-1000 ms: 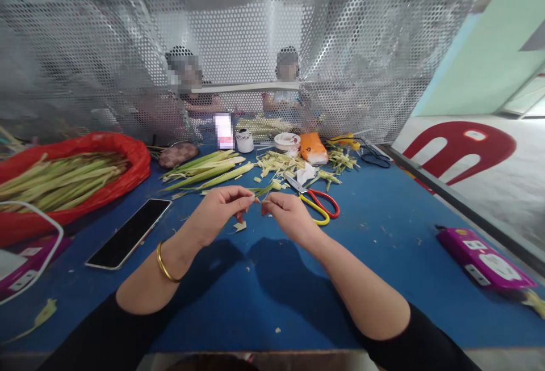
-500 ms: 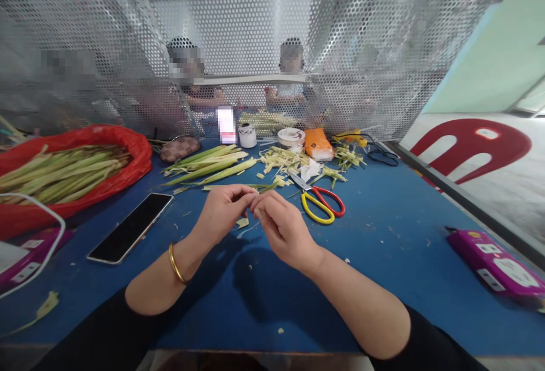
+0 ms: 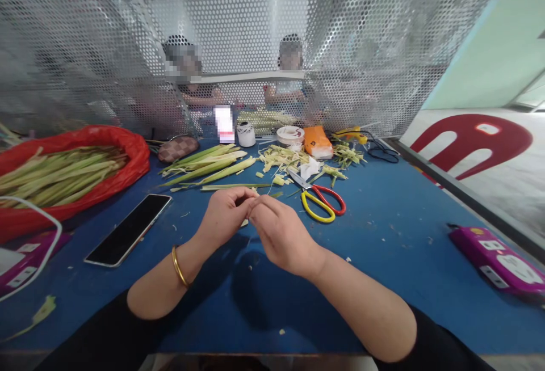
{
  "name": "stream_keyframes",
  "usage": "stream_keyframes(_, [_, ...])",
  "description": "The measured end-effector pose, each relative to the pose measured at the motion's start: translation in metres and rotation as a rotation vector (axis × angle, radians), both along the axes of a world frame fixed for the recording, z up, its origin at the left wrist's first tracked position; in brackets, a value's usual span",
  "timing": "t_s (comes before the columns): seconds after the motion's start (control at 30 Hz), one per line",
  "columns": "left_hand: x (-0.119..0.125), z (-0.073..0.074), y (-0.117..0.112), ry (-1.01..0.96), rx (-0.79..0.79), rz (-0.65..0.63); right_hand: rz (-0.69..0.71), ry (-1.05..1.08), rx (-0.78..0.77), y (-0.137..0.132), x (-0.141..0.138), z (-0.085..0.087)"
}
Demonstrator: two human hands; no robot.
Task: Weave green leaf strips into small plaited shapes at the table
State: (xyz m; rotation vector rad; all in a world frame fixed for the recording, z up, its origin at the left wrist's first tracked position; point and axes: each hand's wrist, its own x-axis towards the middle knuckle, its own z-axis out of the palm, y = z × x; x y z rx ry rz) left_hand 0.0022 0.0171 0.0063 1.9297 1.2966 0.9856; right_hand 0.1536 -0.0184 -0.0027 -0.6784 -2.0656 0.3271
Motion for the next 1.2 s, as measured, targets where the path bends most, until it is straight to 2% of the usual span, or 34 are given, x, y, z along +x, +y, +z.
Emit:
stream_keyframes(0.13, [-0.001, 0.003, 0.0, 0.105, -0.1, -0.145, -0.113, 0.184, -0.197, 0.014, 0.019, 0.006])
stream_keyframes(0.27, [0.0, 0.009, -0.003, -0.029, -0.327, -0.274, -0.164, 0.241, -0.52, 0.031, 0.035, 0.006])
stream_keyframes(0.4, [-0.002, 0.013, -0.004, -0.16, -0.429, -0.282, -0.166, 0.358, -0.796, 0.038, 0.036, 0.0])
stream_keyframes(0.53, [-0.004, 0.013, -0.003, -0.201, -0.442, -0.279, -0.106, 0.455, -0.955, 0.04, 0.032, -0.007])
stream_keyframes(0.6, [-0.004, 0.015, -0.004, -0.179, -0.438, -0.284, -0.085, 0.477, -0.947, 0.04, 0.031, -0.008])
stream_keyframes(0.67, [-0.003, 0.016, -0.006, -0.125, -0.412, -0.275, -0.109, 0.466, -0.85, 0.039, 0.033, -0.005])
stream_keyframes(0.77, [-0.002, 0.015, -0.007, -0.068, -0.358, -0.219, -0.176, 0.377, -0.53, 0.033, 0.038, 0.003])
stream_keyframes(0.83, [-0.002, 0.012, -0.005, -0.126, -0.354, -0.151, -0.172, 0.299, -0.302, 0.027, 0.04, 0.01])
stream_keyframes(0.9, [-0.004, 0.01, 0.0, -0.248, -0.372, -0.085, -0.156, 0.236, -0.155, 0.024, 0.041, 0.014])
stream_keyframes(0.97, [-0.007, 0.009, 0.003, -0.368, -0.383, -0.056, -0.159, 0.169, -0.139, 0.025, 0.041, 0.013])
stream_keyframes(1.03, [-0.011, 0.011, 0.005, -0.412, -0.398, -0.102, -0.244, 0.107, -0.234, 0.03, 0.042, 0.007])
stream_keyframes(1.13, [-0.014, 0.015, 0.002, -0.246, -0.479, -0.284, -0.395, 0.139, -0.443, 0.038, 0.043, 0.001])
stream_keyframes(1.2, [-0.013, 0.015, -0.001, -0.083, -0.504, -0.346, -0.333, 0.215, -0.468, 0.036, 0.043, 0.004])
